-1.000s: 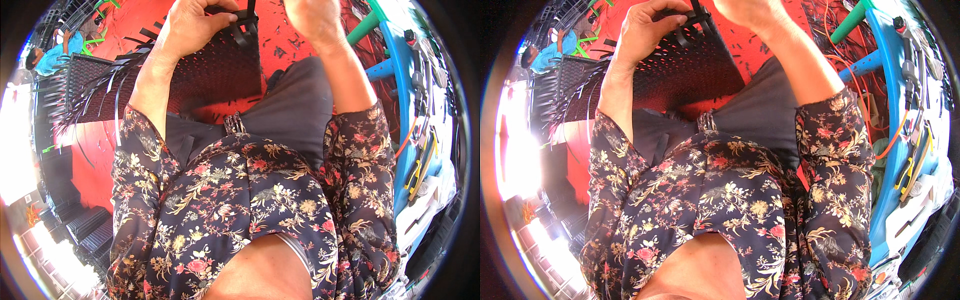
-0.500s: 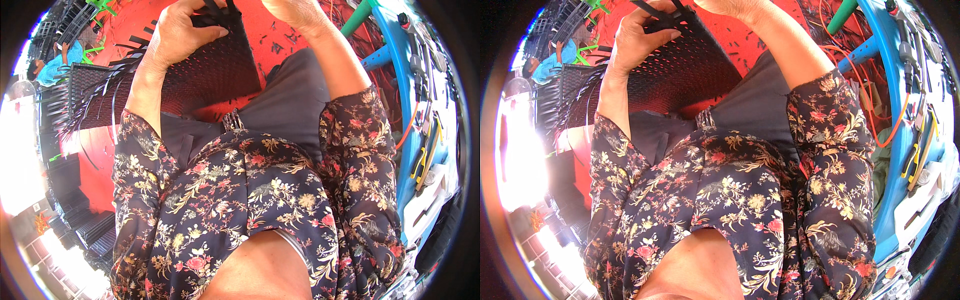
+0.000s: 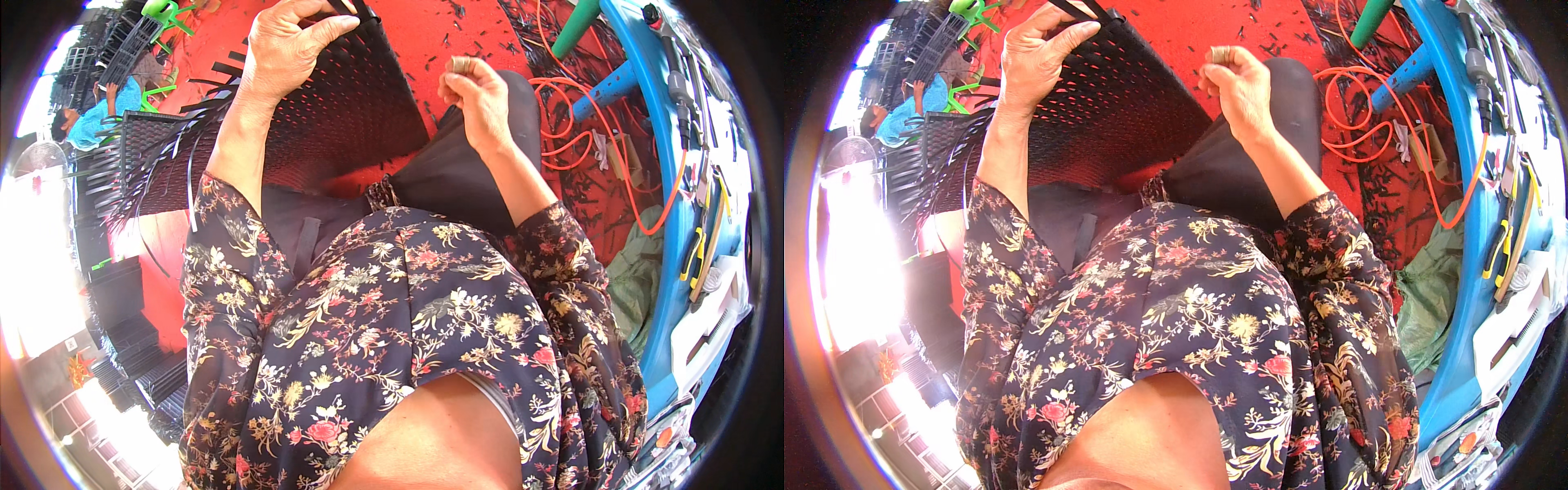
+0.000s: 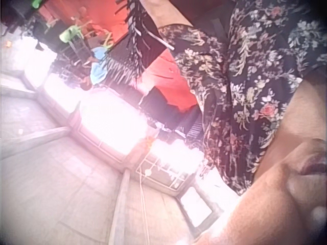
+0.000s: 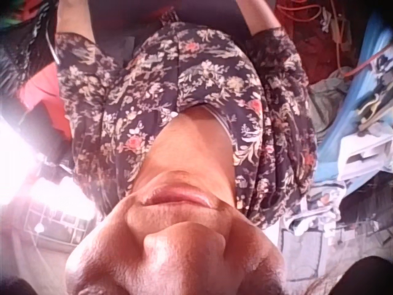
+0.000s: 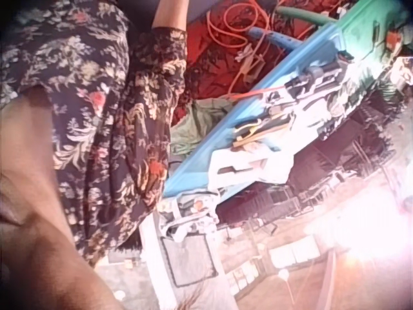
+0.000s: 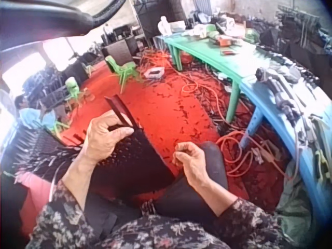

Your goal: The person assembles a black wicker-style furniture component by hammering a strip into place and then trimming excess material from several black strips with scissors.

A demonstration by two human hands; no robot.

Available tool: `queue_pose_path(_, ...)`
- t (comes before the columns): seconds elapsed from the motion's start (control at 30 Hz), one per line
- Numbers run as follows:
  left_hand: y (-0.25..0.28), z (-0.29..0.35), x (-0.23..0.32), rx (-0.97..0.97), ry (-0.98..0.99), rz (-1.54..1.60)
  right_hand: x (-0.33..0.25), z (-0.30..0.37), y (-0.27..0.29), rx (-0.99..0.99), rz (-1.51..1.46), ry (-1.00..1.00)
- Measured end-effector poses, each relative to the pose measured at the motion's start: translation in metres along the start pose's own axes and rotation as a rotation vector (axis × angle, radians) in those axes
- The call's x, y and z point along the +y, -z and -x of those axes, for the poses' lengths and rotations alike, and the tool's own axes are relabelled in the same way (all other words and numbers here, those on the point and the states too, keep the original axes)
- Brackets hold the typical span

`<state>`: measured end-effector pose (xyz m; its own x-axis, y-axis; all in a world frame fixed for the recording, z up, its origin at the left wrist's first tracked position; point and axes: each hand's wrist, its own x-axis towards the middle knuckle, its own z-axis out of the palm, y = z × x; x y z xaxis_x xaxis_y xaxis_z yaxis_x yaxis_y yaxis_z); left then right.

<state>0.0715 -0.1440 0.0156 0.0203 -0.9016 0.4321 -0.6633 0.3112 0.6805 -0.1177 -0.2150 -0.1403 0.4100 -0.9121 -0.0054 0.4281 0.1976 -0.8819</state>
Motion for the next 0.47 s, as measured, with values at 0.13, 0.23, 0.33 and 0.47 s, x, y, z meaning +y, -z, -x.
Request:
queue_pose_path(0.13, 0.002, -0.004, -0.008, -0.010, 0.124, 0.048, 0.016, 0.006, 0.007, -0.024, 0.022, -0.083)
queue_pose_path(0.23, 0.002, 0.002, -0.013, 0.034, 0.144, 0.059, -0.005, 0.006, -0.011, -0.087, 0.043, -0.044)
queue_pose_path(0.33, 0.002, 0.006, -0.031, 0.071, 0.131, -0.028, -0.041, -0.009, -0.030, -0.202, 0.149, 0.181)
queue_pose_path(0.47, 0.005, 0.010, -0.031, 0.071, 0.170, -0.040, -0.077, -0.032, -0.060, -0.317, 0.330, 0.383)
